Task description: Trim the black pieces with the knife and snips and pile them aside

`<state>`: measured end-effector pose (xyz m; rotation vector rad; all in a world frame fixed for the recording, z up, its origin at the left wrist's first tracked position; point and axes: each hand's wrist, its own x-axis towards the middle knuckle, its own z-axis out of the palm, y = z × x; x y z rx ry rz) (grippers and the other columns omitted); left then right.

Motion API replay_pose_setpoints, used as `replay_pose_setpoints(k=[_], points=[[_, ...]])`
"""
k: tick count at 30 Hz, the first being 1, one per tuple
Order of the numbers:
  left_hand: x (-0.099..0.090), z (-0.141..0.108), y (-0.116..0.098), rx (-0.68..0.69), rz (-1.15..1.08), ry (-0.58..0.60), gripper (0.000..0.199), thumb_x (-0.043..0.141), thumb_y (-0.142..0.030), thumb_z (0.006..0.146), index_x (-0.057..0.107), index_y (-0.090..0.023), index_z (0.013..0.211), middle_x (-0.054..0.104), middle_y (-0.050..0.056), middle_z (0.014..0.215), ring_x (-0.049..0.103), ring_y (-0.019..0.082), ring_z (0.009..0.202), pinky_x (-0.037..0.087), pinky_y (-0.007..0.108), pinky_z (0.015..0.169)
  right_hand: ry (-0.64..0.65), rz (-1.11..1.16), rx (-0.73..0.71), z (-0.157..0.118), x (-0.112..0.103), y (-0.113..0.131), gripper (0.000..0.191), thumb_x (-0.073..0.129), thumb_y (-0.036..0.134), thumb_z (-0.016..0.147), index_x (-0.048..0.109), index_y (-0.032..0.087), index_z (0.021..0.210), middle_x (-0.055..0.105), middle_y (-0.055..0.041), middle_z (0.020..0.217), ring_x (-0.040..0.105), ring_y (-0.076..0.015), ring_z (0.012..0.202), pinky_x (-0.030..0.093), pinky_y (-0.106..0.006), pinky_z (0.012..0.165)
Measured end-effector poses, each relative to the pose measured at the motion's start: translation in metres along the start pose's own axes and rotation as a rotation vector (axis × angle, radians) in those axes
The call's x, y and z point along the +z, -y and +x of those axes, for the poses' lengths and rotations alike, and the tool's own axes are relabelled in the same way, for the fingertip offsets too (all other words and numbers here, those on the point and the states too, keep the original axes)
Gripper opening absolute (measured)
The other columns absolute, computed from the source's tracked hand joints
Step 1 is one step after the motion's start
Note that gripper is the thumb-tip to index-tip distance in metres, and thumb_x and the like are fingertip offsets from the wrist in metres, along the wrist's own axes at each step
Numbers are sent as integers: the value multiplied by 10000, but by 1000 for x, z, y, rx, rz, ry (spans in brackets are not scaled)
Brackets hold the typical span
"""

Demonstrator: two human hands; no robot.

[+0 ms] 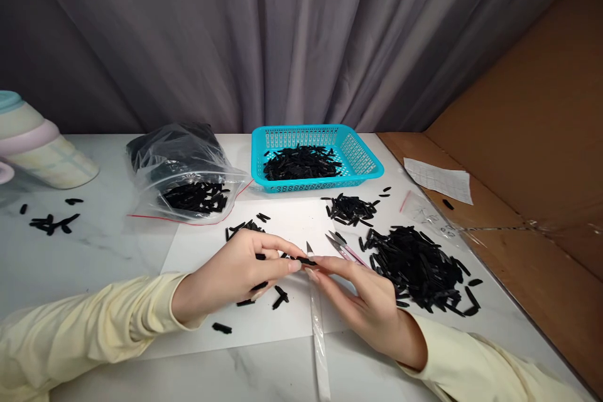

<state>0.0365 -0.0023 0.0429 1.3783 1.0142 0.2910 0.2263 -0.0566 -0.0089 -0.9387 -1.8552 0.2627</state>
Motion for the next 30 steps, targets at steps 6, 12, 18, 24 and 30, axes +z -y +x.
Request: replay_pose_setpoints(k=[6,12,18,24,30], points=[[5,1,6,82,186,-75,298,576,-354,791,684,-153,983,421,-73,414,350,69,388,336,196,444,-27,41,57,2,0,0,164,557,113,860,614,198,988,707,-36,824,681,-147,672,576,-218,620],[4,4,11,174,92,-102,252,577,-318,789,650,-154,966,412,-88,415,329,49,354,293,165,390,27,94,123,5,-4,4,199,566,64,839,601,193,986,696,-42,890,680,-158,767,579,-237,682],[-4,20,21,117,-267,-46,267,555,-345,804,574,-137,970,398,-100,401,248,33,286,145,161,307,-103,-306,-146,66,-20,-22,192,563,55,835,607,213,935,704,-24,837,675,-155,704,552,-251,698],[-6,26,27,131,-358,-55,227,522,-303,803,560,-127,941,439,-92,419,254,21,255,146,155,297,281,-495,-106,123,-21,-60,157,538,68,835,620,135,951,675,-125,992,656,-257,885,526,-359,753],[-7,28,28,117,-411,-67,184,526,-271,770,561,-133,887,423,-90,387,255,31,250,149,165,290,529,-288,-140,87,0,-1,161,459,205,923,590,142,856,630,-77,751,595,-189,706,481,-285,618]])
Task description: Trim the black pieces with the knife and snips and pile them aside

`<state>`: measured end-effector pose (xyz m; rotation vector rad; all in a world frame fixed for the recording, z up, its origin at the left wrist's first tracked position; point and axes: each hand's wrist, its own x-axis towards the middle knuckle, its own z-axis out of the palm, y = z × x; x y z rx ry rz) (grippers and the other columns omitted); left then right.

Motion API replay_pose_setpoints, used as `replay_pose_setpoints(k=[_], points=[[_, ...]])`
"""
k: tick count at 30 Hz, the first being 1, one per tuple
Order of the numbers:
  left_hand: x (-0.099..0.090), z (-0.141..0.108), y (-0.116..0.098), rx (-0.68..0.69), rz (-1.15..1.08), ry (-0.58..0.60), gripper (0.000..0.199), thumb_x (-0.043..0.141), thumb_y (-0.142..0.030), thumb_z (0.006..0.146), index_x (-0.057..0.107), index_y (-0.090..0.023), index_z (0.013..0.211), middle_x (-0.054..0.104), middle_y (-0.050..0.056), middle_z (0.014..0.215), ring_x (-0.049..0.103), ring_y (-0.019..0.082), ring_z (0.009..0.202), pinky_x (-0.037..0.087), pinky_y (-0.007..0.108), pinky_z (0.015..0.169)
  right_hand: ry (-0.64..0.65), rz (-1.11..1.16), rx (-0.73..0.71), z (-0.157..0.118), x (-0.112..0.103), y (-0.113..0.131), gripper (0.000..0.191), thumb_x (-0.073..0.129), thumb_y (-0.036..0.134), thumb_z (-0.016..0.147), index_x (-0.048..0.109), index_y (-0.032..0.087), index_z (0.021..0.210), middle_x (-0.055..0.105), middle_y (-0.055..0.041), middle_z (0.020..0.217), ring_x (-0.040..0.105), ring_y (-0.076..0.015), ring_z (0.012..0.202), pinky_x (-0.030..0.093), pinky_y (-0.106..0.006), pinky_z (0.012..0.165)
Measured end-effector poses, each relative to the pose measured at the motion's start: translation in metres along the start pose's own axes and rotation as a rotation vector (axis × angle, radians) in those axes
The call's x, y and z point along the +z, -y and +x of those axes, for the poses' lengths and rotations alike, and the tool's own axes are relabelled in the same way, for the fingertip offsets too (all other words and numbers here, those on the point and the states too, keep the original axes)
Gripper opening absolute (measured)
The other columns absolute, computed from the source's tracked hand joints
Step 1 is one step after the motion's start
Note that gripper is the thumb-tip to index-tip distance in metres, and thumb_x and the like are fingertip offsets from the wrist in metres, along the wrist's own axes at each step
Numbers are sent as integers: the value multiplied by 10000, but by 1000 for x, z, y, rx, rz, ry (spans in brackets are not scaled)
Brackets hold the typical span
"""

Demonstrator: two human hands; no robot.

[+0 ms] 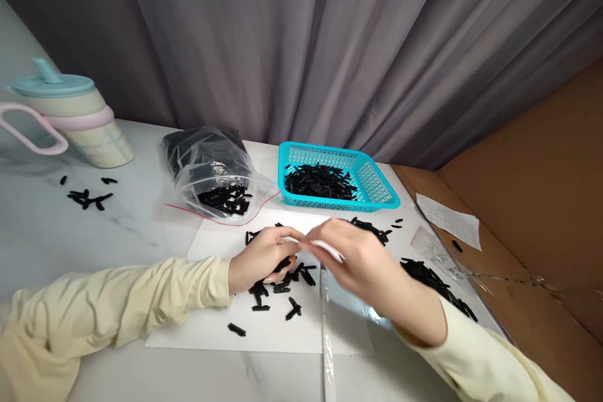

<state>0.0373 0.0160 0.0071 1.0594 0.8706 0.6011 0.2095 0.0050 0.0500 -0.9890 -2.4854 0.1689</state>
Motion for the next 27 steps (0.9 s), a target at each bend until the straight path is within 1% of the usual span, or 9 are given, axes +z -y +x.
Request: replay_pose_setpoints(k=[2,5,9,11,13,16,19,23,27], points=[[-1,1,2,0,-4,-9,167,524,-245,753,560,-142,879,411,-91,378,260,36,255,133,163,284,75,-16,9,-7,10,18,163,463,241,925,575,137,868,620,-76,739,574,-183,647,451,-273,553],[-2,3,5,-10,2,-5,160,503,-200,730,562,-147,869,421,-85,392,270,37,265,140,156,279,113,29,15,-11,26,26,186,384,170,939,539,139,841,627,-80,759,568,-179,634,429,-274,530],[-3,4,4,-24,37,46,147,493,-197,743,570,-138,854,408,-85,385,268,37,268,158,153,276,46,261,38,-18,35,21,205,346,111,926,523,166,837,646,-68,792,577,-152,643,432,-247,545],[-3,4,3,-23,76,66,149,510,-204,751,576,-129,861,423,-84,388,279,35,261,159,153,276,-13,434,159,-25,34,19,139,434,148,911,541,177,827,661,-50,769,594,-138,633,448,-231,563],[-4,3,1,1,116,100,172,540,-235,765,584,-121,885,436,-83,389,289,36,259,173,154,279,-41,694,367,-36,31,19,110,529,211,883,557,175,782,674,-41,712,616,-136,605,473,-228,560],[-4,1,2,39,192,154,234,568,-296,790,604,-108,924,417,-91,362,273,35,261,195,157,295,-78,1157,689,-56,27,16,176,622,294,831,566,156,738,697,-63,702,648,-143,593,512,-230,548],[-4,-1,5,71,315,173,283,571,-317,806,645,-88,955,388,-94,351,266,34,281,215,162,323,-184,1397,869,-71,26,13,188,672,305,797,592,136,778,715,-87,771,659,-128,625,524,-211,580],[0,-5,9,137,477,182,311,601,-283,784,683,-100,1022,418,-80,401,320,41,350,269,159,370,-255,1460,862,-78,26,14,169,666,286,810,607,129,833,720,-96,797,670,-129,661,532,-212,623],[4,-7,13,184,547,187,332,597,-266,779,684,-122,1065,453,-65,444,317,41,384,280,155,380,-211,1484,802,-76,31,19,162,651,275,823,594,123,823,720,-95,783,681,-140,667,548,-236,644]])
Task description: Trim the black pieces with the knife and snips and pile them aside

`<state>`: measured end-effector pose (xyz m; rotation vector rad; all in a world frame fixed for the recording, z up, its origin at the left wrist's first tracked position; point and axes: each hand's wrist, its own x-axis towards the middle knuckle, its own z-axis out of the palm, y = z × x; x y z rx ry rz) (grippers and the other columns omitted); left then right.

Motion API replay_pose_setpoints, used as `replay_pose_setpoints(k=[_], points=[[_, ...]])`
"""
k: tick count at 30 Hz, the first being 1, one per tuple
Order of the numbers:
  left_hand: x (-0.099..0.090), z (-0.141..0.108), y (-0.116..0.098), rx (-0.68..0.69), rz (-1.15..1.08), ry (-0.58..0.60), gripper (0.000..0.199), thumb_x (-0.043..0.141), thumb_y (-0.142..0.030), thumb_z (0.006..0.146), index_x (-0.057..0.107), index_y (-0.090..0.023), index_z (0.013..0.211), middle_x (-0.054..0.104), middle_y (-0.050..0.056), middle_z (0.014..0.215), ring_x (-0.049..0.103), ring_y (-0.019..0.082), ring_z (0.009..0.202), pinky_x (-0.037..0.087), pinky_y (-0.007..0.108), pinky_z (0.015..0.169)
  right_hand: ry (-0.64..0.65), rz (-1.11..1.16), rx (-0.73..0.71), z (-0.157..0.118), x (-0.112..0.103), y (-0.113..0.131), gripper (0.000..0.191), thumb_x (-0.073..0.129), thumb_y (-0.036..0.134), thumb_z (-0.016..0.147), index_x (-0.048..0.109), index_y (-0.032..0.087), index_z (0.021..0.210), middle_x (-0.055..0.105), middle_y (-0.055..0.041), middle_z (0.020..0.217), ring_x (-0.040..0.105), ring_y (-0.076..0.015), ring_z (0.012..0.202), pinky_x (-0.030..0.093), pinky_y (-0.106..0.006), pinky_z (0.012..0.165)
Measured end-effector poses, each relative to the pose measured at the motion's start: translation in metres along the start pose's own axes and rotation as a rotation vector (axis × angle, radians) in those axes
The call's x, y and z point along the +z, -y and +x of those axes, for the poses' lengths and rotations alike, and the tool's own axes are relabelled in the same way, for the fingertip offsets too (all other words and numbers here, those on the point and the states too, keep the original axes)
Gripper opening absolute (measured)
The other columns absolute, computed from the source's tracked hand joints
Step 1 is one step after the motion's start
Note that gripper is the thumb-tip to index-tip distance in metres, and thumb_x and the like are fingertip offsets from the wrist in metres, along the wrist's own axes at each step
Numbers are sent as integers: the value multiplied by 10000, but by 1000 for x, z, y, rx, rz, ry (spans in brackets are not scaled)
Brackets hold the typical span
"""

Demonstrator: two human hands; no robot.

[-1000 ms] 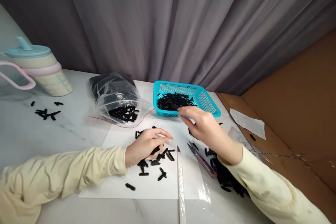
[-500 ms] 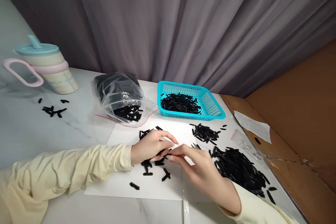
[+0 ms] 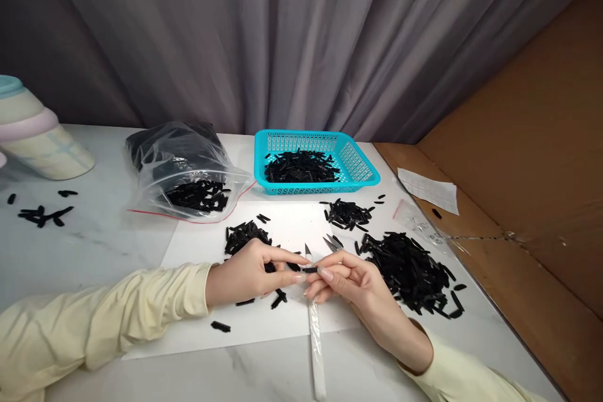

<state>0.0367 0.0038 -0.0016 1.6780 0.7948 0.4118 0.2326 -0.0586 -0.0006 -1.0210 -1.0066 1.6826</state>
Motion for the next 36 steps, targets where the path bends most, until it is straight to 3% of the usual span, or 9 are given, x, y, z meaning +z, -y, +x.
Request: replay_pose_setpoints(k=[6,13,21,36], points=[[4,1,2,85,46,-31,300,571,-275,803,713,-106,1007,368,-74,383,278,44,370,236,159,353,34,12,-2,2,1,-3,163,642,273,829,586,120,836,716,-87,782,691,-157,706,561,-258,668],[4,0,4,115,82,-37,277,536,-274,831,731,-113,944,389,-61,406,294,50,384,241,168,358,57,20,13,1,-1,-4,153,607,271,856,563,125,862,710,-121,884,692,-184,761,559,-285,665],[3,-1,2,32,106,-3,281,513,-298,856,723,-112,836,360,-65,392,279,47,370,239,169,364,79,-17,-10,1,-2,-6,157,619,277,845,574,130,879,704,-97,864,682,-172,745,556,-284,646],[4,0,3,43,97,-31,253,529,-295,845,692,-105,816,420,-67,424,322,43,381,268,166,391,43,-10,-23,3,2,-6,189,659,297,809,567,132,800,703,-76,783,676,-153,655,557,-262,567]])
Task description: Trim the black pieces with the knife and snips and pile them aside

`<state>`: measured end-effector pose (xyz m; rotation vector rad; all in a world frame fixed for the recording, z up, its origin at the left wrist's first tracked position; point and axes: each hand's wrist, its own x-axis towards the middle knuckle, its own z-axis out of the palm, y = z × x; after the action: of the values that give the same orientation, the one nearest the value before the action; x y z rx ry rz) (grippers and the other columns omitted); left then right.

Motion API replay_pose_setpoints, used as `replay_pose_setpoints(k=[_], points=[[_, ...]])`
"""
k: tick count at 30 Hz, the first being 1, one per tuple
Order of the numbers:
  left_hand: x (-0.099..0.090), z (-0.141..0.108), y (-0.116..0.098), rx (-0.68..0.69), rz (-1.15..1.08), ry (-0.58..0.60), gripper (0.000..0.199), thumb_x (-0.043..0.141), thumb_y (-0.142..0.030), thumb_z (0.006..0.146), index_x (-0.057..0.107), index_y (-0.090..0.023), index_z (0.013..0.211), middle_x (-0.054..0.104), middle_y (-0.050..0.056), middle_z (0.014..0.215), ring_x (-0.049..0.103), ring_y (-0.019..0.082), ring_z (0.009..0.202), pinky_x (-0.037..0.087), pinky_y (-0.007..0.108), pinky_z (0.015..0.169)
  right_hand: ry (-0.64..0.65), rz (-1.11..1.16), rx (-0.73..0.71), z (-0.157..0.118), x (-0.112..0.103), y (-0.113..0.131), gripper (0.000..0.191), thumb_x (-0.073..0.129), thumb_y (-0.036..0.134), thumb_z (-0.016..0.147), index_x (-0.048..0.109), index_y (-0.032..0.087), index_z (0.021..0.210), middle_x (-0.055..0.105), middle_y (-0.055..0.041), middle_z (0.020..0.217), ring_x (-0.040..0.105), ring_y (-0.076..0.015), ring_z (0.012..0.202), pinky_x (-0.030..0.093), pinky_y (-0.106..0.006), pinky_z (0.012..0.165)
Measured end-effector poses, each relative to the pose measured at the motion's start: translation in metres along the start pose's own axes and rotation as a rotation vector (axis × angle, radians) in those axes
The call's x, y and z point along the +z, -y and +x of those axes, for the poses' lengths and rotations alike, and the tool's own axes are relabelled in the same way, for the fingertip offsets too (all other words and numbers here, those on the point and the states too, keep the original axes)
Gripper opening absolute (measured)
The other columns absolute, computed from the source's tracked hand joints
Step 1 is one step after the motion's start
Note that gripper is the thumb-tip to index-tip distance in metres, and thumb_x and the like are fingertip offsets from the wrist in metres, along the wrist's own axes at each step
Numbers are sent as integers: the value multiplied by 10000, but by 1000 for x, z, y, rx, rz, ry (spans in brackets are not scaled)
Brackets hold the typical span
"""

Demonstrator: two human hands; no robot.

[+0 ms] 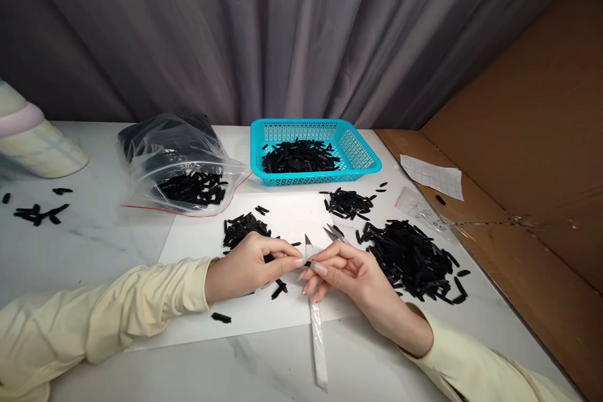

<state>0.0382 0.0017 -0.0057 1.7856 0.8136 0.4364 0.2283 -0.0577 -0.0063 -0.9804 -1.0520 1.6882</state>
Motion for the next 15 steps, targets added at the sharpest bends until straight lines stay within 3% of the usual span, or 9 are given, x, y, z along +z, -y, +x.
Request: replay_pose_setpoints(k=[6,15], points=[[2,-1,-3,3,29,-44,211,549,-264,823,690,-107,832,400,-75,418,306,48,401,262,167,403,-29,-14,25,1,0,-1,181,695,277,776,592,133,817,707,-69,770,675,-150,657,558,-245,561],[5,-5,-1,131,142,-120,222,582,-273,811,686,-112,923,539,-38,487,402,57,447,358,160,486,-36,-35,7,1,0,1,172,696,289,774,610,145,811,686,-32,692,658,-132,619,569,-251,584]])
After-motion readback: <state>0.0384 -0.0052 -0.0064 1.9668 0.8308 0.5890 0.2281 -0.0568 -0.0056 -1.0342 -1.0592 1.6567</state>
